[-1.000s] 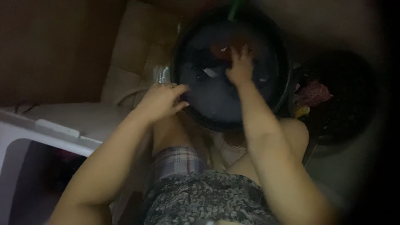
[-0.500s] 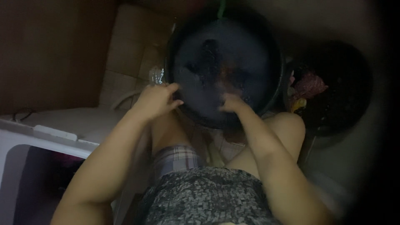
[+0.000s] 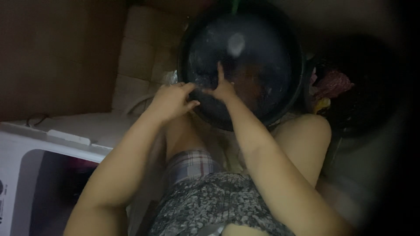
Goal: Washing multiple pieces of clothes by hand in a basin of soapy water.
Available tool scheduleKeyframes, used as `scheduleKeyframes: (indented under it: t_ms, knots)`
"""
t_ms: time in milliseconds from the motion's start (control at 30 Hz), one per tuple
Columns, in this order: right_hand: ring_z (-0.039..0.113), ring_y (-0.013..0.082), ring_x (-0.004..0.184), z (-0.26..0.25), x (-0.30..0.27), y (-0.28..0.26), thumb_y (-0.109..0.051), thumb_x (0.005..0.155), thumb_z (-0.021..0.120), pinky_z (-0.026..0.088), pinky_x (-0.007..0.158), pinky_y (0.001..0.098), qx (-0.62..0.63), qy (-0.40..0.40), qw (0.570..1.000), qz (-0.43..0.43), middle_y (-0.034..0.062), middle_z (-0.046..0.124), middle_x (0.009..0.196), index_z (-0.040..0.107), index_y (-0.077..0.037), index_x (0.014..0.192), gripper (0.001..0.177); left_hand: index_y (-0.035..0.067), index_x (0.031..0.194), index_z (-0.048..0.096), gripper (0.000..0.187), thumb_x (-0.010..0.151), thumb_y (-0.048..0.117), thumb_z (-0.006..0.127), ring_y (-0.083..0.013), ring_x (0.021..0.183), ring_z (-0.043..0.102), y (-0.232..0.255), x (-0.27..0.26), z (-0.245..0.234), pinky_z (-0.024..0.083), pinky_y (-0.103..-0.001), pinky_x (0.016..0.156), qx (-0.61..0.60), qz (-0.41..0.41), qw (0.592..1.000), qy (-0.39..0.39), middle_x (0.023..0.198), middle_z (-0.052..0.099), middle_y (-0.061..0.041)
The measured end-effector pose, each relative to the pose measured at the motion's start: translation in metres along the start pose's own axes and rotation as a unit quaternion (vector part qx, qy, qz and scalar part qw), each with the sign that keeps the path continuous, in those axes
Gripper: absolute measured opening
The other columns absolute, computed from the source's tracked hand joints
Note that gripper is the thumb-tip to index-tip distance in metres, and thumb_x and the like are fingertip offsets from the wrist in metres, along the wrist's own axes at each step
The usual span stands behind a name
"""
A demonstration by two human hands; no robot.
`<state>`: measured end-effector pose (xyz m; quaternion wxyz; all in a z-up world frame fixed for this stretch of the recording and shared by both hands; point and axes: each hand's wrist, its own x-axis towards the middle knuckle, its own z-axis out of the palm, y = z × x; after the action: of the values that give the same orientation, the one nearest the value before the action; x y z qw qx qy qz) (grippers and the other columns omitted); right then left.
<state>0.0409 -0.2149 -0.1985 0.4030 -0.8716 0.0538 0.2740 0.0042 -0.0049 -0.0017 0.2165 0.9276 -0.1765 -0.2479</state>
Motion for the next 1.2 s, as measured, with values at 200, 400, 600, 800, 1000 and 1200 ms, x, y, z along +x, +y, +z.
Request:
scheduleKeyframes:
  t_ms: [200, 400, 600, 800, 1000, 1200]
  knots:
    - [0.052, 0.0337, 0.141, 0.018, -0.014, 0.029, -0.045, 0.084, 0.075, 0.044, 0.114, 0.046, -0.189, -0.204, 0.957, 0.081, 0.0131, 0.052, 0.157, 0.035, -0.028, 0.162, 0.089, 0.013, 0.129, 0.064, 0.049, 0.088, 0.039, 0.073, -0.0341, 0.095, 0.07, -0.005, 0.002, 0.007, 0.051, -0.05, 0.083, 0.0, 0.015, 1.0, 0.012, 0.105, 0.073, -0.014]
    - [0.057, 0.0335, 0.133, 0.001, -0.022, 0.067, -0.036, 0.086, 0.074, 0.046, 0.112, 0.0439, -0.206, -0.205, 0.952, 0.095, 0.0151, 0.057, 0.15, 0.06, -0.014, 0.145, 0.064, 0.015, 0.129, 0.065, 0.049, 0.088, 0.038, 0.075, -0.0363, 0.101, 0.068, -0.008, 0.001, 0.001, 0.051, -0.051, 0.089, -0.021, -0.003, 0.999, 0.025, 0.109, 0.073, -0.016]
    - [0.066, 0.0259, 0.112, -0.139, -0.097, -0.037, -0.031, 0.083, 0.084, 0.053, 0.096, 0.0387, 0.078, 0.041, 0.995, 0.054, 0.0128, 0.069, 0.127, 0.063, -0.002, 0.132, 0.06, 0.018, 0.14, 0.059, 0.067, 0.081, 0.045, 0.077, -0.0353, 0.116, 0.065, -0.007, 0.003, 0.001, 0.053, -0.047, 0.098, -0.08, -0.071, 0.994, -0.011, 0.124, 0.068, -0.017]
    - [0.067, 0.0149, 0.084, -0.248, -0.194, -0.124, -0.001, 0.095, 0.077, 0.059, 0.08, 0.0334, 0.421, 0.082, 0.876, -0.219, 0.0028, 0.069, 0.094, 0.065, -0.004, 0.1, 0.013, 0.011, 0.162, 0.006, 0.161, 0.043, 0.072, 0.095, -0.0487, 0.144, 0.032, 0.013, 0.033, 0.044, 0.032, -0.055, 0.116, -0.105, -0.01, 0.994, 0.001, 0.159, 0.026, -0.032]
    - [0.058, 0.012, 0.077, -0.29, -0.281, -0.167, 0.002, 0.107, 0.071, 0.048, 0.073, 0.0269, 0.471, 0.115, 0.793, -0.37, -0.0006, 0.06, 0.085, 0.065, -0.006, 0.105, 0.01, 0.022, 0.167, 0.0, 0.167, 0.039, 0.058, 0.1, -0.0536, 0.151, 0.005, 0.123, 0.068, 0.031, 0.014, -0.073, 0.112, -0.174, -0.104, 0.978, 0.042, 0.165, -0.003, -0.027]
    - [0.062, 0.0208, 0.101, -0.323, -0.242, -0.028, -0.016, 0.103, 0.071, 0.052, 0.092, 0.0381, 0.454, 0.303, 0.742, -0.39, 0.006, 0.064, 0.111, 0.065, -0.006, 0.124, 0.025, -0.001, 0.141, 0.066, 0.074, 0.069, 0.014, 0.077, -0.0527, 0.126, 0.067, 0.08, 0.152, 0.073, 0.055, -0.056, 0.104, -0.649, -0.077, 0.755, 0.055, 0.143, 0.069, -0.035]
